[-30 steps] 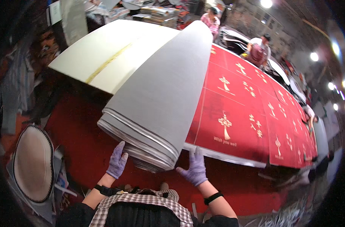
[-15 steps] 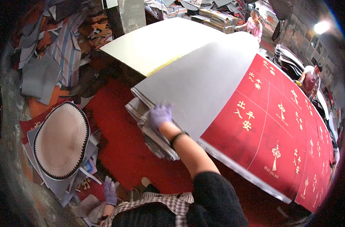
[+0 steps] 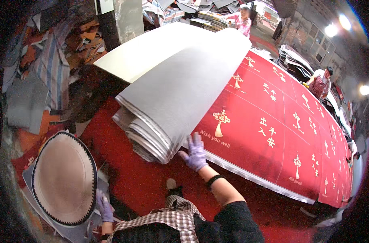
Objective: Cutting large sheets of red printed fabric into individual squares using an electric rotary cutter on a large work table.
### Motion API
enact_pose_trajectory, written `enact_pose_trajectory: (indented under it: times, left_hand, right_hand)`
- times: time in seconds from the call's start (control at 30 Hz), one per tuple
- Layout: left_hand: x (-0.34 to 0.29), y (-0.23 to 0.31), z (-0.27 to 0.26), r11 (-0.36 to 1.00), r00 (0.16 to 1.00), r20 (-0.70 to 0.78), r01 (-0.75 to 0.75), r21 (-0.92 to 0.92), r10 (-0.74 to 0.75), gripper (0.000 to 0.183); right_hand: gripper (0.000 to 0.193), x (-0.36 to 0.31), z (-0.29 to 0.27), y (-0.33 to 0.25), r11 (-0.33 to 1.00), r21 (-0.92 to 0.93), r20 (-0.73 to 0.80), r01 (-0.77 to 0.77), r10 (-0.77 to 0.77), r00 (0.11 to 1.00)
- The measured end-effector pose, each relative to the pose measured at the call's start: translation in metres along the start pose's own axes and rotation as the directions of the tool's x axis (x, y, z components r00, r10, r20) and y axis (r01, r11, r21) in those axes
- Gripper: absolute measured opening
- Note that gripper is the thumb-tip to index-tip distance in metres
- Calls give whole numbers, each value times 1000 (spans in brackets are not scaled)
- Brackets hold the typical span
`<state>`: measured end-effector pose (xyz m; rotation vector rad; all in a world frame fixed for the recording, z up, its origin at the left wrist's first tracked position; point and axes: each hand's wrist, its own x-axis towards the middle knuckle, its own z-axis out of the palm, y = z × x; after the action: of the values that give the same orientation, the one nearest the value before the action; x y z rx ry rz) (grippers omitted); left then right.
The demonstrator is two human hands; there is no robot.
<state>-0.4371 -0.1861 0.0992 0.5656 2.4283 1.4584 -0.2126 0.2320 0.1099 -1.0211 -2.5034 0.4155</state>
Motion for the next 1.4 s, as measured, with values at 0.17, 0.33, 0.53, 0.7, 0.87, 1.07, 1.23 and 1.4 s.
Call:
enact_pose_trajectory:
  times: [0.17, 0.33, 0.53, 0.7, 0.87, 1.07, 1.23, 1.4]
  left_hand:
    - [116, 45, 26, 971, 979, 86, -168, -172, 185, 52]
    - [214, 92, 51, 922, 908, 215, -381, 67, 359, 58]
    - [342, 171, 78, 586, 624, 316, -781, 215, 715, 60]
    - [460, 140, 69, 517, 605, 339, -794, 318, 721, 58]
    - [617, 81, 69, 667, 735, 281, -678, 308, 617, 49]
    - [802, 27, -15, 829, 911, 48, -393, 398, 409, 54]
    - [778, 143, -32, 568, 651, 253, -753, 331, 716, 53]
    - [803, 80, -42, 285, 545, 494, -814, 507, 677, 54]
  right_hand:
    - [75, 117, 91, -106, 993, 110, -133, 35, -20, 991]
    - [67, 244, 94, -208, 998, -5, 26, -57, 57, 998]
    - [59, 411, 142, -268, 973, 232, 399, 5, -100, 911]
    - [65, 388, 117, -212, 938, 343, -248, 45, 44, 968]
    - [81, 391, 229, -229, 979, 199, 118, -44, 20, 993]
    - [66, 575, 288, -409, 997, 13, 64, -75, 74, 995]
    - [61, 746, 319, -425, 955, 293, 439, 47, -178, 881]
    - [51, 691, 298, -455, 765, 618, -212, 180, -58, 975]
